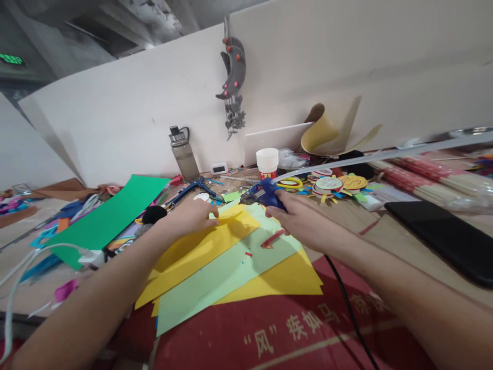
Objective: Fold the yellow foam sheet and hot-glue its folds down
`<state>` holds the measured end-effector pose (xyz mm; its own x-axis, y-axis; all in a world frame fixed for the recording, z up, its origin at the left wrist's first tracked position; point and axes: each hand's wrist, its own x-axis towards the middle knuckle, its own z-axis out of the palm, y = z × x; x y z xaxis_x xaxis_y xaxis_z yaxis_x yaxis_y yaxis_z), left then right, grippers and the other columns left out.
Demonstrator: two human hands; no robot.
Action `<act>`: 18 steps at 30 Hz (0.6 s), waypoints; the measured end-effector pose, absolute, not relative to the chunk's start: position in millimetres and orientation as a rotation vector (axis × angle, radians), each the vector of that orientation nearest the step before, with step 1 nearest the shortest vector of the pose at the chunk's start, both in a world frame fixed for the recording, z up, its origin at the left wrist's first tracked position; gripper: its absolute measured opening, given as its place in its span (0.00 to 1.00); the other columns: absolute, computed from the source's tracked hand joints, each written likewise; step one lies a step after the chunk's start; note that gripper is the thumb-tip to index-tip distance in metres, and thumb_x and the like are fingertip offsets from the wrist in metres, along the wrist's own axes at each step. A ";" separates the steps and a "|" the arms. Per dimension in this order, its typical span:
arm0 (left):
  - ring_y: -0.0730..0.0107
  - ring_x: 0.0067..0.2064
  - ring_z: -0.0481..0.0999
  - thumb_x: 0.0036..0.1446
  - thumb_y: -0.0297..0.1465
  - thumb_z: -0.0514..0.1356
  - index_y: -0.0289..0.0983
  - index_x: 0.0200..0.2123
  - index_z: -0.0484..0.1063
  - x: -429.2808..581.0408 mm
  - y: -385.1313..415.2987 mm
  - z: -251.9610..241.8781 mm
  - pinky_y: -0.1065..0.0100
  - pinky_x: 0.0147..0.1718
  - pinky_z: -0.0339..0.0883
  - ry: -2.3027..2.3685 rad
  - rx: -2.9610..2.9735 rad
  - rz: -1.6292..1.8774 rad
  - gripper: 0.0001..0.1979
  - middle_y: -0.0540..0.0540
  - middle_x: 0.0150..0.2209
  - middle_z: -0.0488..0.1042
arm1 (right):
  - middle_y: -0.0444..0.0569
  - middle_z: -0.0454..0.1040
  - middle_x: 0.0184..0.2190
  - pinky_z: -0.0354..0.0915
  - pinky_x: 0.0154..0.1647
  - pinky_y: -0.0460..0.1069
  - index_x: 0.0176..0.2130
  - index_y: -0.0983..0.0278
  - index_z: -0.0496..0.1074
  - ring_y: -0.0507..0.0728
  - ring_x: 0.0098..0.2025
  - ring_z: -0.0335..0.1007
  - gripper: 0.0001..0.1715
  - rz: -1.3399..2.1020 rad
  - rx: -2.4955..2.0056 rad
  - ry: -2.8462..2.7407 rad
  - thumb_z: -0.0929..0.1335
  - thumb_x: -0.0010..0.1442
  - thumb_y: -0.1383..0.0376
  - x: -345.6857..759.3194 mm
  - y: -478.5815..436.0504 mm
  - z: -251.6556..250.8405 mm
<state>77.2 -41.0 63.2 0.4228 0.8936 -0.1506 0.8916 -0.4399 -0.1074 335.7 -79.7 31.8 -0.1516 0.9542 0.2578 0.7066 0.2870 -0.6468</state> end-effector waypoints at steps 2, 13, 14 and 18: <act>0.52 0.44 0.78 0.61 0.35 0.54 0.36 0.42 0.79 83.6 -45.4 57.8 0.59 0.43 0.68 -1.719 -2.551 0.243 0.16 0.35 0.41 0.79 | 0.52 0.77 0.33 0.66 0.33 0.51 0.38 0.61 0.72 0.61 0.36 0.72 0.17 0.536 -1.498 -1.919 0.61 0.60 0.53 334.1 -81.7 35.5; 0.53 0.47 0.77 0.61 0.38 0.57 0.38 0.45 0.78 71.3 -44.3 43.3 0.61 0.44 0.68 -1.815 -2.619 -0.078 0.15 0.39 0.45 0.79 | 0.54 0.78 0.41 0.69 0.42 0.54 0.46 0.61 0.73 0.64 0.44 0.74 0.21 0.442 -1.428 -2.013 0.62 0.61 0.53 334.3 -80.6 31.2; 0.53 0.48 0.77 0.59 0.41 0.59 0.37 0.47 0.77 71.2 -46.1 45.9 0.60 0.45 0.68 -1.797 -2.641 -0.118 0.18 0.39 0.46 0.79 | 0.54 0.78 0.43 0.69 0.42 0.54 0.48 0.61 0.73 0.64 0.45 0.74 0.22 0.442 -1.418 -2.026 0.62 0.61 0.52 335.3 -79.8 29.8; 0.56 0.50 0.76 0.59 0.45 0.60 0.37 0.48 0.76 75.6 -54.9 60.0 0.60 0.49 0.68 -1.662 -2.695 -0.486 0.21 0.40 0.48 0.78 | 0.51 0.78 0.38 0.68 0.38 0.52 0.45 0.60 0.72 0.61 0.40 0.74 0.21 0.462 -1.375 -2.031 0.61 0.63 0.51 335.1 -79.7 27.1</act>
<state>75.6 -54.9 60.0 0.4161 0.8816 0.2229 0.8627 -0.4602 0.2097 335.1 -79.7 27.1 -0.2525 0.9179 0.3060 0.6951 0.3921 -0.6026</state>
